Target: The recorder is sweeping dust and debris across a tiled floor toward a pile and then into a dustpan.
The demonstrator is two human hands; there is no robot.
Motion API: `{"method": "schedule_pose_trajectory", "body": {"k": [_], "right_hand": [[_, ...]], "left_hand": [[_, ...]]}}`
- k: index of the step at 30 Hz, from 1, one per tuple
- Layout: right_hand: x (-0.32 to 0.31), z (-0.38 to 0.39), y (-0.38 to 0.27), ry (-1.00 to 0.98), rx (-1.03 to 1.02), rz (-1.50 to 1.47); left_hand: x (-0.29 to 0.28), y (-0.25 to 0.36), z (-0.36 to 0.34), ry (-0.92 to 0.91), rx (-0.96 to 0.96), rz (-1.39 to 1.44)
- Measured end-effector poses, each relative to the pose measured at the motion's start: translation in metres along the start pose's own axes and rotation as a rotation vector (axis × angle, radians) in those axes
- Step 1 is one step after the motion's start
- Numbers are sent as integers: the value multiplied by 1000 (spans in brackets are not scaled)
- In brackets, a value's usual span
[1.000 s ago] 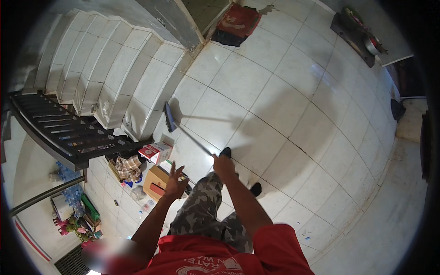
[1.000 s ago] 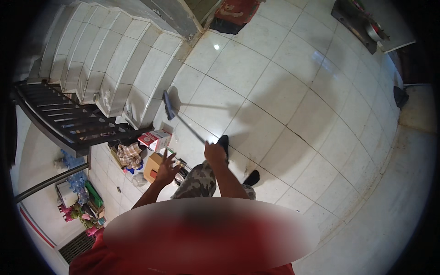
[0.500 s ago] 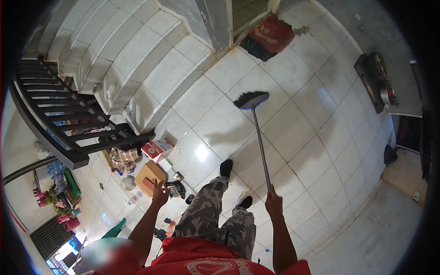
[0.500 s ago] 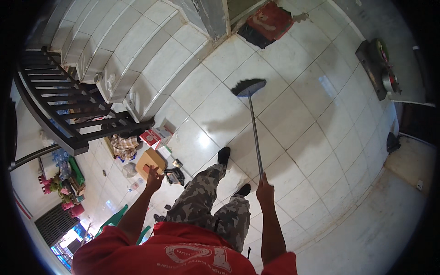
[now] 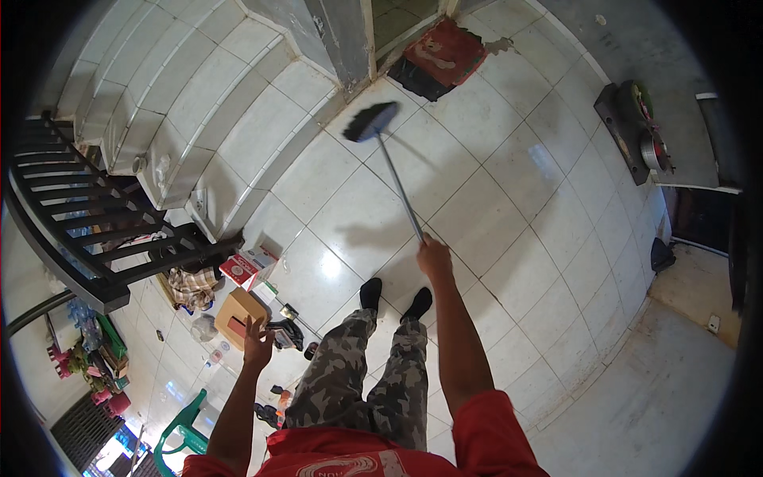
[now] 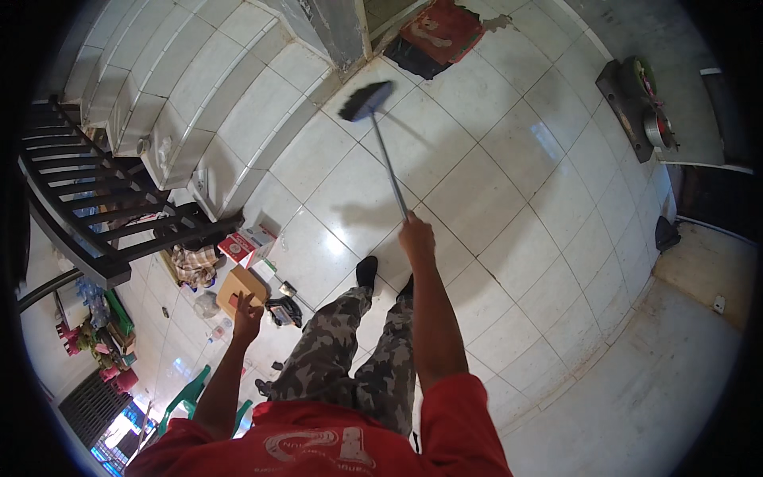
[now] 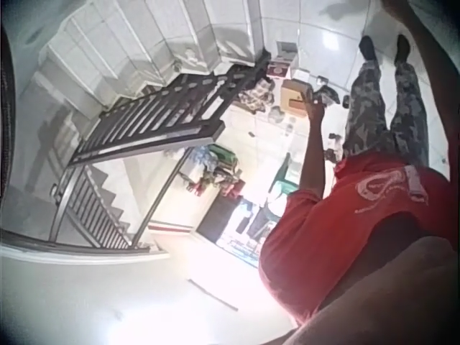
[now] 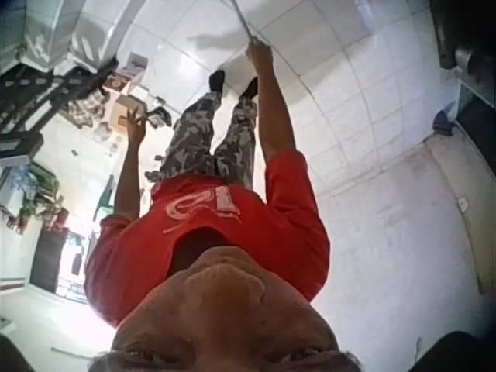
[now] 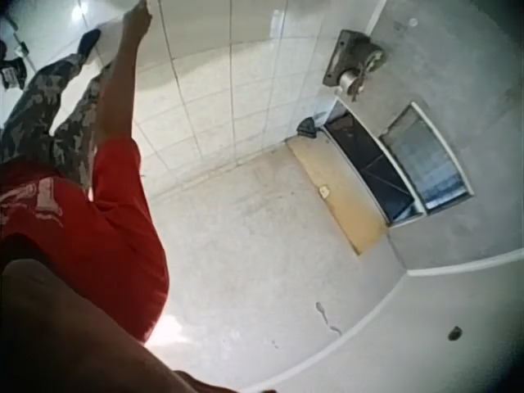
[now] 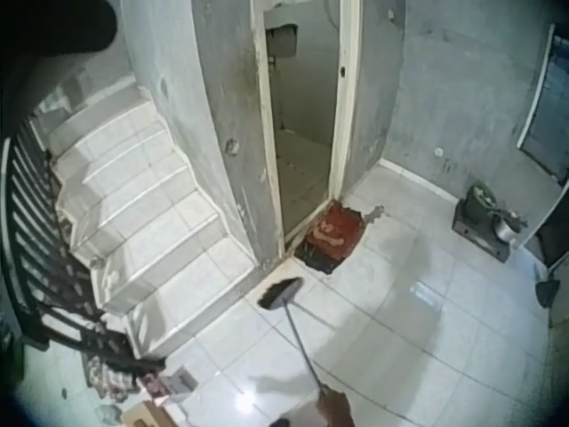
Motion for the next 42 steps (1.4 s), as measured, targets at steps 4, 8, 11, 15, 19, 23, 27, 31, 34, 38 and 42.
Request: {"method": "schedule_pose_trajectory", "body": {"k": [4,8,11,15,19,23,27,31,34,38,42], "right_hand": [[-22,51,-15,41,-71,-137],[-38,-48,-6,63,-170,60],[-26,-116,1,-8,32,0],[-23,-54,65,-26,-132,212],[-41,43,39,-96,-33,1],[-51,-4,20,-8,-147,44],[-5,-54,29,-123,-112,-27],[6,37,64,-270,32,47],[-30,176,144,-259,220,104],[-119,299,122,-293,344,163],[-153,342,89,-247,204,178]], "left_hand": [[-4,-77,20,28,-120,-13],[47,-78,24,-21,-89,16],[60,-46,35,-39,-42,129],[54,6,53,-21,-93,137],[57,-21,63,-64,-158,61],[69,3,53,-92,-147,71],[68,22,46,-91,-132,154],[63,-13,56,-55,-166,281],[63,-43,61,-31,-141,133],[67,-100,78,-9,-130,117],[99,-103,75,-76,206,-353]]}}
Point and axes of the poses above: each hand's wrist, its own z-axis away from the middle knuckle, its own x-axis out of the palm, y = z × x, the point moved 6 cm from there along -z, towards the middle knuckle, and after that the axes turned 8 degrees about -x, right-handed, at the moved point
